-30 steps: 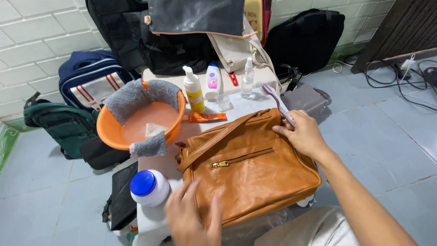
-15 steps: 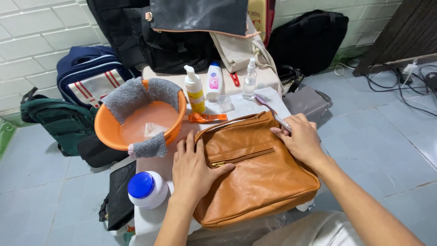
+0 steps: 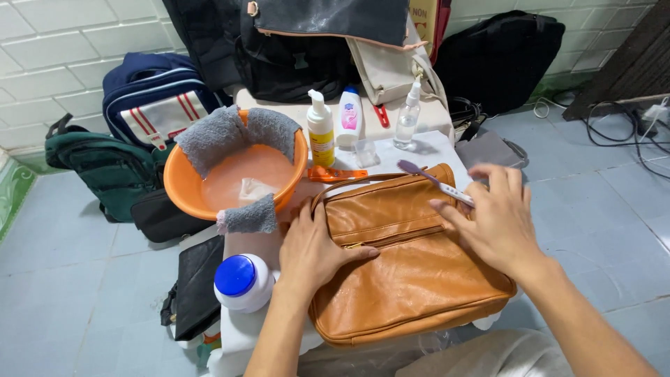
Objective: Scrubbing a brown leather bag with a toothbrush and cleaning agent to remove dirt and stains.
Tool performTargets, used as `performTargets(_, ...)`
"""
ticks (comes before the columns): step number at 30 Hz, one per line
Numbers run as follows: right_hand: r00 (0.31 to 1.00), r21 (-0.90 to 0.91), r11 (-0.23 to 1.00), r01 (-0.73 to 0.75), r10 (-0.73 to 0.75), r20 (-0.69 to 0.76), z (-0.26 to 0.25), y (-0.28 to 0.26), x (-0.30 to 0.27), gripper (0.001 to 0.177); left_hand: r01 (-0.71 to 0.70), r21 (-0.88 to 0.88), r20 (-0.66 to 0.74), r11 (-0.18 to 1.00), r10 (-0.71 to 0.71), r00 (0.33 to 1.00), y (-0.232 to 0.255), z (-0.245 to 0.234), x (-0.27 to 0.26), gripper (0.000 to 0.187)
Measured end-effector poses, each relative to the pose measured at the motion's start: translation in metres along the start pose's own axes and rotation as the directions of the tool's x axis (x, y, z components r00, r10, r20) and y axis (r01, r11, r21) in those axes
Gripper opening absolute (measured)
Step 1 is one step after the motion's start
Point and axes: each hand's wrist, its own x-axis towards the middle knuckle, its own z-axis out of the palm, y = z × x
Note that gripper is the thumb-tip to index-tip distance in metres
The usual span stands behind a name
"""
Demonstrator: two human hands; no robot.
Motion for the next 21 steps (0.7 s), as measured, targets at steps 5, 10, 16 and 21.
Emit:
performTargets(5,0.978,0.08,0.981,-0.175,0.163,0.133,-0.005,0.007,-0.024,0.055,0.0,-0.137,-0.006,0.991,0.0,1.0,0.003,-0.015,-0.005,0.139)
performTargets(10,0.95,0.042,0.975,-0.216,0.201,0.239,0.011,0.003,-0.048,0.062,0.037,-0.47,-0.11,0.882,-0.1,0.989,-0.027,0.005,0.003,0.057)
performTargets(16,0.89,0.02,0.954,-0.3,0.273,0.365,0.003,0.002,-0.057,0.06,0.118,-0.485,-0.227,0.866,-0.255,0.94,-0.042,0.031,0.027,0.038)
performTargets(21,0.898,0.044,0.955,-0.293,0.259,0.356,0.014,0.014,-0.055,0.058,0.183,-0.547,-0.179,0.817,-0.328,0.928,-0.026,0.019,0.026,0.04)
